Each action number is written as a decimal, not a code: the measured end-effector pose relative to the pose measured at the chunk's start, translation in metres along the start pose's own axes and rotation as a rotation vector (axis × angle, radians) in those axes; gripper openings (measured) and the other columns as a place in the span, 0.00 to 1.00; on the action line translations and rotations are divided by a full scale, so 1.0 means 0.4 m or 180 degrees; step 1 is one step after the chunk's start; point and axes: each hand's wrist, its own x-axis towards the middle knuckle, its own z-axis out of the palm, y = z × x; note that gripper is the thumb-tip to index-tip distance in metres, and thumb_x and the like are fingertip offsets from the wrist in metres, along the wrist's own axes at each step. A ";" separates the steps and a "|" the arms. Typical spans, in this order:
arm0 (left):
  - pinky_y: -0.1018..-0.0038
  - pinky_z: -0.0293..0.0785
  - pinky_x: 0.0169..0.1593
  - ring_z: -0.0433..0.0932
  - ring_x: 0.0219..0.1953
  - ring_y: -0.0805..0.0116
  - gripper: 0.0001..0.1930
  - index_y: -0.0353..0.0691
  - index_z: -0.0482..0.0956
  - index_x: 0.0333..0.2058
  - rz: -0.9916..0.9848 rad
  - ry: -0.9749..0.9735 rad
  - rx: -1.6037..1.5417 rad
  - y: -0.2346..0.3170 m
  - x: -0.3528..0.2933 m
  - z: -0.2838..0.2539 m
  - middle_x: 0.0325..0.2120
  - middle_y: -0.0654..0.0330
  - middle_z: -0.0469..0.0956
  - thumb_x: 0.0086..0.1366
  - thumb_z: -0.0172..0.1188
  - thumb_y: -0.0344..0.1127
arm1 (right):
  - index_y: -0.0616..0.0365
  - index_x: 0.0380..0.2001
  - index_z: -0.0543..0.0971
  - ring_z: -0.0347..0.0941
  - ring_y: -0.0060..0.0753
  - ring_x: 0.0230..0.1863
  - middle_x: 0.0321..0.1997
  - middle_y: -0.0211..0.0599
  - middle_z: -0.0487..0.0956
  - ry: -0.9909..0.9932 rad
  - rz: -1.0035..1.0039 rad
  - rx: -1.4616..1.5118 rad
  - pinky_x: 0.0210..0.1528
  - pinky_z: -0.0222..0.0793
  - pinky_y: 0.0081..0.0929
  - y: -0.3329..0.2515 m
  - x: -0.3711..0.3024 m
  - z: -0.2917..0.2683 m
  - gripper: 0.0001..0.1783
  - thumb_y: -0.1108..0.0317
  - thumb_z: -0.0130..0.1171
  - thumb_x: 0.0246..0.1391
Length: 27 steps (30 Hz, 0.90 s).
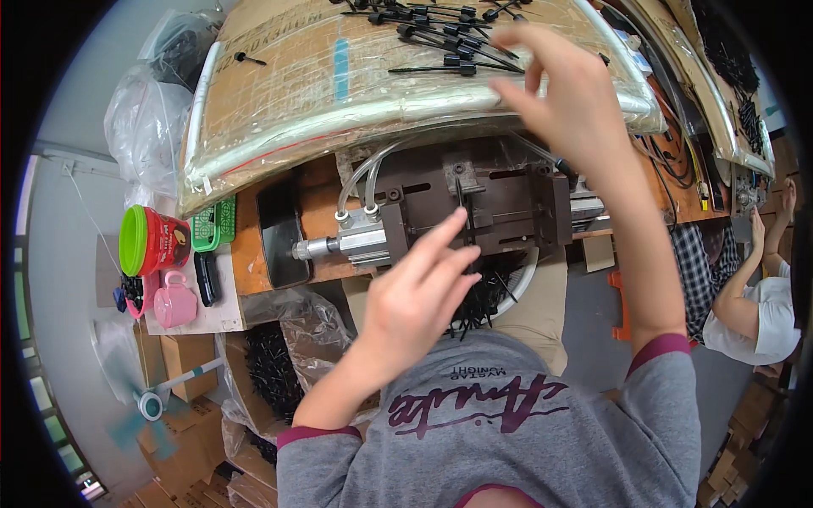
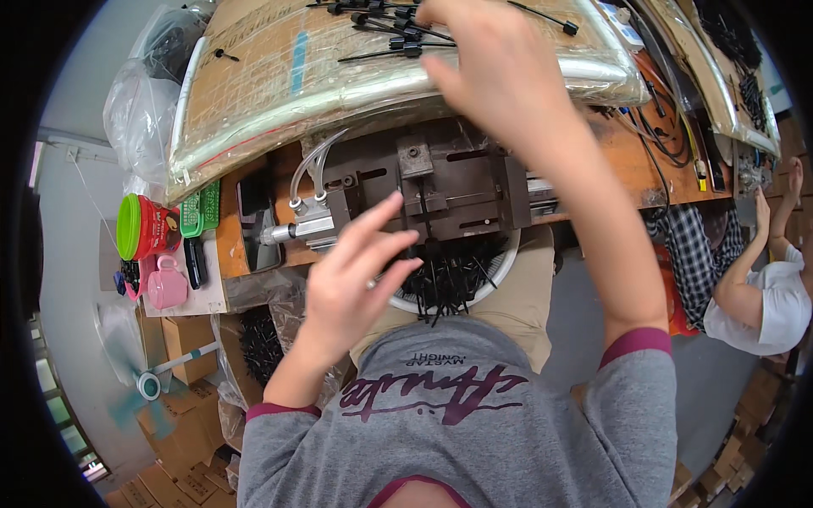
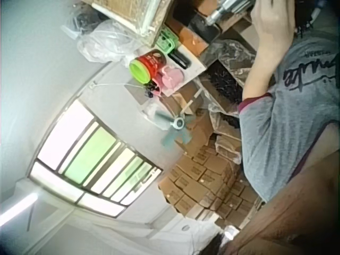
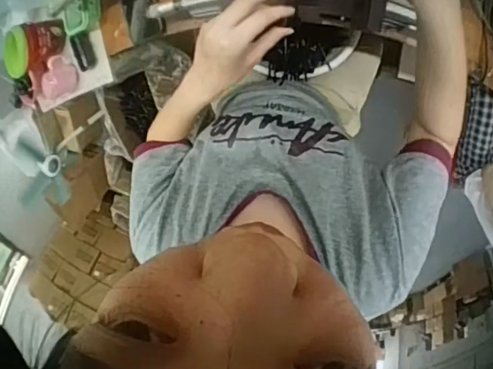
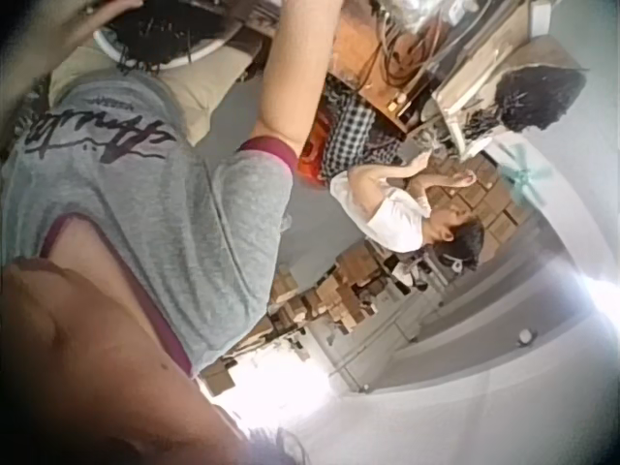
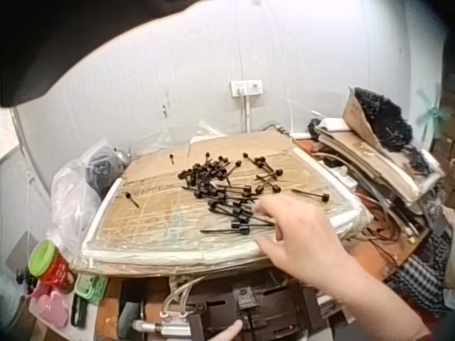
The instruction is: Insert small black plastic components into a mechanical press or jig to assemble them.
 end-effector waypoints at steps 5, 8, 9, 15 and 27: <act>0.71 0.79 0.37 0.84 0.33 0.63 0.14 0.36 0.82 0.40 0.0148 -0.0081 0.0831 -0.017 -0.068 0.093 0.58 0.49 0.77 0.53 0.71 0.28 | 0.68 0.45 0.71 0.76 0.59 0.53 0.45 0.61 0.79 -0.1839 0.0952 -0.0643 0.54 0.73 0.45 0.063 0.178 0.075 0.29 0.65 0.69 0.43; 0.72 0.78 0.37 0.83 0.31 0.65 0.13 0.36 0.82 0.40 0.0208 -0.0261 0.1170 -0.026 -0.071 0.129 0.58 0.48 0.77 0.54 0.70 0.30 | 0.69 0.45 0.73 0.77 0.57 0.52 0.44 0.60 0.80 -0.1887 0.0752 -0.0805 0.52 0.75 0.44 0.107 0.196 0.122 0.29 0.65 0.70 0.42; 0.72 0.78 0.36 0.83 0.30 0.65 0.13 0.36 0.82 0.39 0.0233 -0.0278 0.1242 -0.027 -0.064 0.132 0.58 0.48 0.77 0.54 0.70 0.30 | 0.69 0.45 0.75 0.77 0.57 0.51 0.43 0.59 0.81 -0.1917 0.0656 -0.0817 0.52 0.75 0.43 0.123 0.198 0.123 0.28 0.65 0.71 0.41; 0.73 0.77 0.34 0.82 0.27 0.65 0.15 0.36 0.82 0.39 0.0278 -0.0411 0.1376 -0.039 -0.038 0.126 0.57 0.46 0.78 0.53 0.72 0.33 | 0.61 0.45 0.82 0.81 0.48 0.40 0.41 0.46 0.84 -0.2242 0.0426 -0.0871 0.46 0.76 0.40 0.145 0.192 0.099 0.20 0.66 0.69 0.47; 0.62 0.77 0.48 0.81 0.43 0.53 0.14 0.40 0.84 0.42 0.0692 0.1601 0.1228 -0.089 0.301 0.072 0.40 0.57 0.85 0.58 0.70 0.37 | 0.61 0.45 0.82 0.76 0.52 0.53 0.54 0.42 0.80 -0.1806 -0.0400 -0.0893 0.56 0.73 0.43 0.168 0.100 0.028 0.17 0.70 0.66 0.51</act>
